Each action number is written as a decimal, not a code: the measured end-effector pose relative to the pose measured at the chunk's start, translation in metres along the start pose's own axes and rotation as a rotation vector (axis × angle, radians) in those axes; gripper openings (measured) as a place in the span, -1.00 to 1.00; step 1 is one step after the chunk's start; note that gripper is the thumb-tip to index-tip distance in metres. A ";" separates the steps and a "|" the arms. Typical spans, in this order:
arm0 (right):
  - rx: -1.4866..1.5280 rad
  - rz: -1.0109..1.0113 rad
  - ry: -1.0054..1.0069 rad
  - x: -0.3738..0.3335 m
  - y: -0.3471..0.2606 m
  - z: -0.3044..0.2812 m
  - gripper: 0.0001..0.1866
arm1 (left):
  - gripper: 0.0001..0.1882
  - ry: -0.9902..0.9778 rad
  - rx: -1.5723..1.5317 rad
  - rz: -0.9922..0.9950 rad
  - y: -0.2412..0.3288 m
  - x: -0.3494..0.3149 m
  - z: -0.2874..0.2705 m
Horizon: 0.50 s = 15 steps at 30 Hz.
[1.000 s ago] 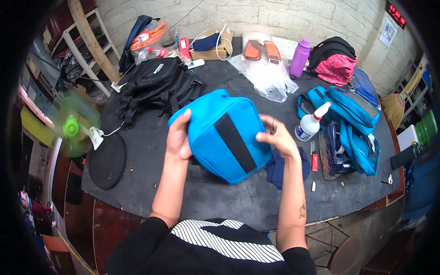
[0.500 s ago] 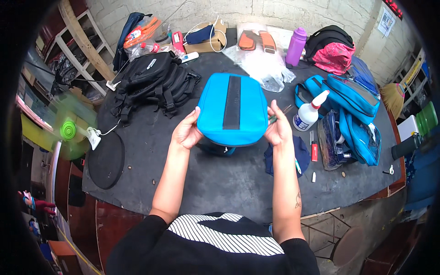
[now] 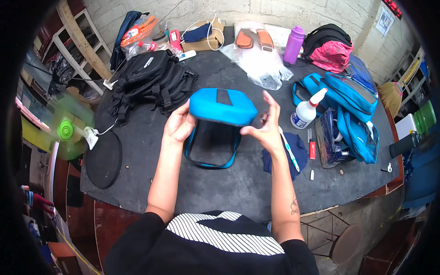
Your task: Inspecting and cleaning blue textile pouches with a spray bottle, cloth, and toothbrush on a workbench.
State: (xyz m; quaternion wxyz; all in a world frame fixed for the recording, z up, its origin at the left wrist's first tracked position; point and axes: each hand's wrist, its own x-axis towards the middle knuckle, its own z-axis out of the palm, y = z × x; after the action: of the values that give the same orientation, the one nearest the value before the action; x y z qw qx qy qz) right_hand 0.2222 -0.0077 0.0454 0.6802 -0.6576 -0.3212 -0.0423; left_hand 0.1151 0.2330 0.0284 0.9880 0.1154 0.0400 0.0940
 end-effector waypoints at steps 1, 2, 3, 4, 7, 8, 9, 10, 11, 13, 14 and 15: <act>-0.360 -0.260 -0.052 0.007 -0.012 0.004 -0.25 | -0.74 -0.011 -0.021 0.005 -0.003 0.003 0.007; -0.438 -0.344 -0.073 0.015 -0.004 0.006 -0.37 | -0.71 -0.138 0.001 0.012 -0.006 0.003 0.011; -0.356 -0.205 -0.059 0.019 0.002 0.010 -0.59 | -0.71 -0.137 0.002 0.012 -0.009 -0.003 0.015; -0.293 -0.170 -0.007 0.029 0.013 0.009 -0.64 | -0.68 -0.103 0.207 0.025 -0.016 -0.011 0.032; -0.115 -0.016 0.111 0.071 0.012 0.001 -0.77 | -0.63 0.069 1.105 0.297 -0.025 -0.022 0.024; -0.101 0.026 0.093 0.085 0.006 -0.002 -0.86 | -0.61 0.138 1.625 0.459 -0.023 -0.031 0.018; -0.180 -0.088 0.137 0.101 0.013 -0.006 -0.86 | -0.58 0.196 2.143 0.625 -0.023 -0.040 0.012; -0.217 0.053 0.142 0.113 0.005 -0.006 -0.78 | -0.50 0.272 2.237 0.545 -0.023 -0.048 0.005; -0.253 0.194 0.144 0.124 -0.003 -0.008 -0.70 | -0.49 0.252 2.333 0.443 -0.020 -0.053 -0.007; -0.190 0.402 0.077 0.148 0.009 -0.014 -0.55 | -0.47 0.246 2.080 0.010 -0.017 -0.054 -0.023; -0.126 0.456 -0.001 0.160 0.027 -0.019 -0.42 | -0.46 0.234 2.042 0.000 -0.019 -0.052 -0.033; -0.067 0.489 -0.010 0.166 0.046 -0.024 -0.22 | -0.46 0.228 2.042 -0.008 -0.021 -0.050 -0.040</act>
State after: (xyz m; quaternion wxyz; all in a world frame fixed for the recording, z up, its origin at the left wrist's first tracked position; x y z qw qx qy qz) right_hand 0.3847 0.0372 0.0892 0.6463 -0.7382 -0.1544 0.1162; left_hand 0.0660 0.2117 -0.0121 0.4090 0.8912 0.1949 0.0225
